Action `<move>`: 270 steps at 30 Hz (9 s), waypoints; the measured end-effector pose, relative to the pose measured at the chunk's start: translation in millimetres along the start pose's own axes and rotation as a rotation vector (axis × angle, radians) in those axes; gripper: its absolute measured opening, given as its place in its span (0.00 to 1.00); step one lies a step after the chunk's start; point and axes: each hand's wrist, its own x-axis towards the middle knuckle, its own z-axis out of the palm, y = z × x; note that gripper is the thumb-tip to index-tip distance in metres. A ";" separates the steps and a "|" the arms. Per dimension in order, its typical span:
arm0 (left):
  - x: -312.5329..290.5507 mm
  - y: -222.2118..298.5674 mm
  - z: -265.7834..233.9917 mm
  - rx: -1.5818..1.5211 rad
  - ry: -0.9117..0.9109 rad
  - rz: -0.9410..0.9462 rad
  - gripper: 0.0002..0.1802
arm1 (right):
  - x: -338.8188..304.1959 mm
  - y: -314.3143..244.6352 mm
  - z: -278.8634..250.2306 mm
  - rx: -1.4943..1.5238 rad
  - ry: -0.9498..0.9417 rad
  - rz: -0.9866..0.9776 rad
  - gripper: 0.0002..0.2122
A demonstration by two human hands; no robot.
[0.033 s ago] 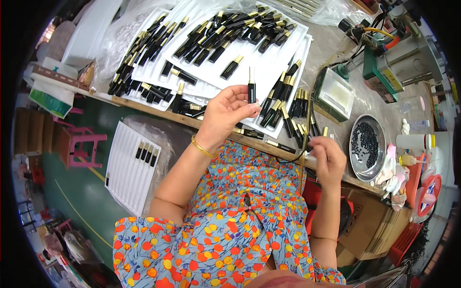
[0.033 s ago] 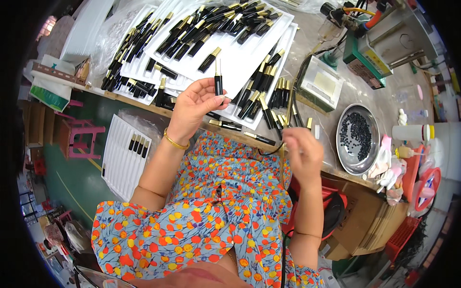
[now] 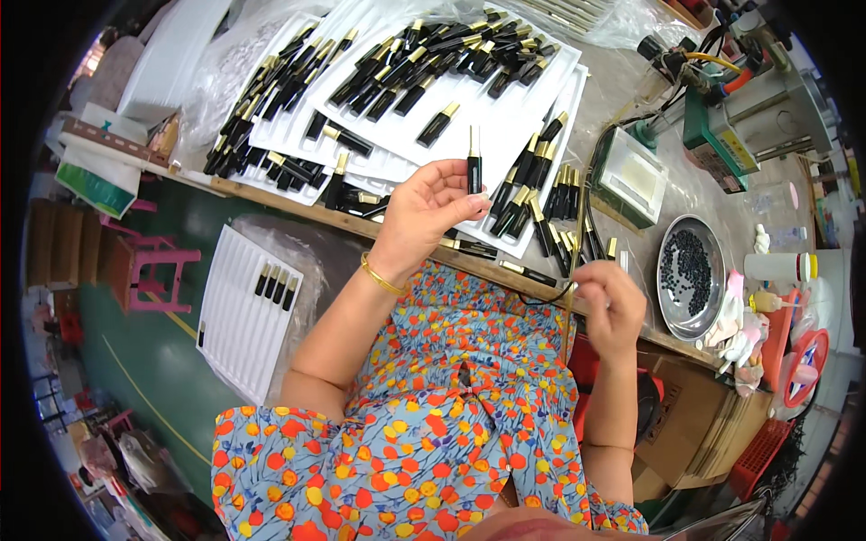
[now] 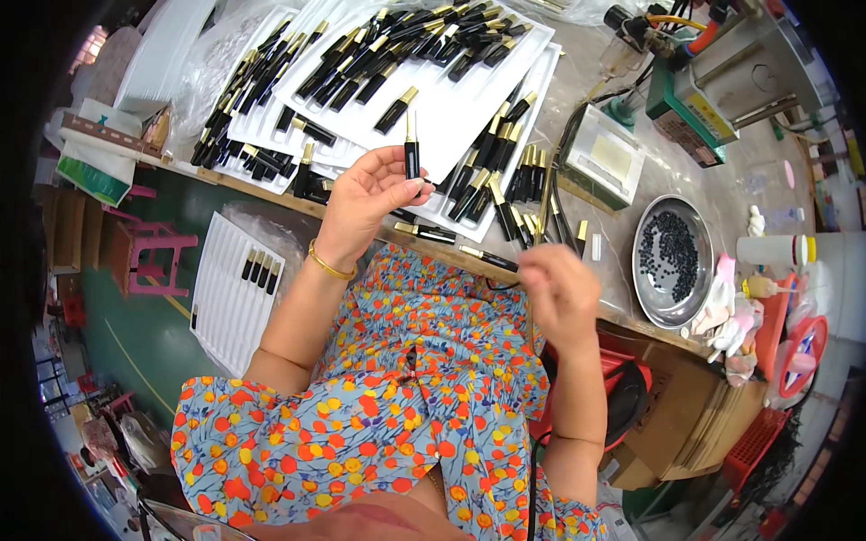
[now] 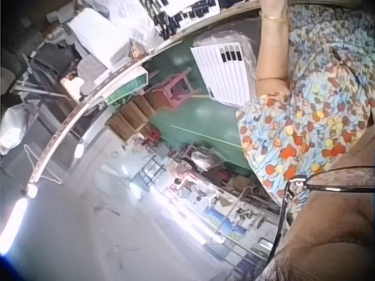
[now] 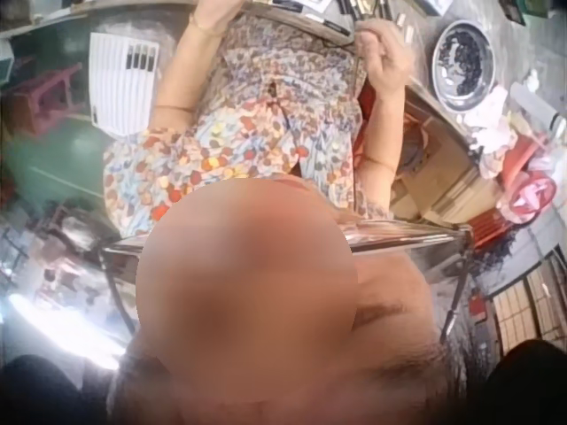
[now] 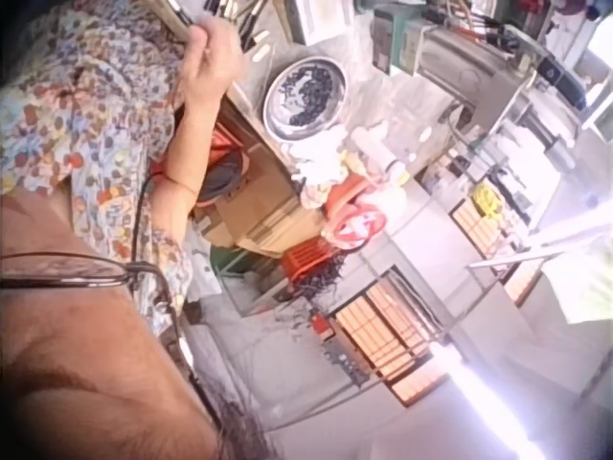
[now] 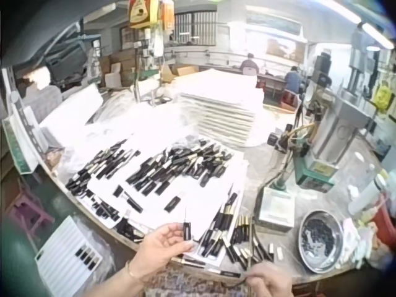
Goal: The person assembles cosmetic containers by fitting the inner components and caps onto the casing bodies by hand.
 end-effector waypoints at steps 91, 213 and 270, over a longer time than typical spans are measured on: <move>-62.9 -43.7 -21.7 0.706 -0.610 0.172 0.13 | -10.1 -14.2 52.5 -0.233 -0.487 -0.222 0.16; -53.6 -36.7 12.5 0.980 -0.637 0.388 0.16 | -67.9 31.3 5.7 -0.068 -0.141 -0.086 0.09; -50.5 -48.2 15.6 0.888 -0.688 0.371 0.15 | -47.0 13.6 22.2 -0.051 -0.262 -0.169 0.08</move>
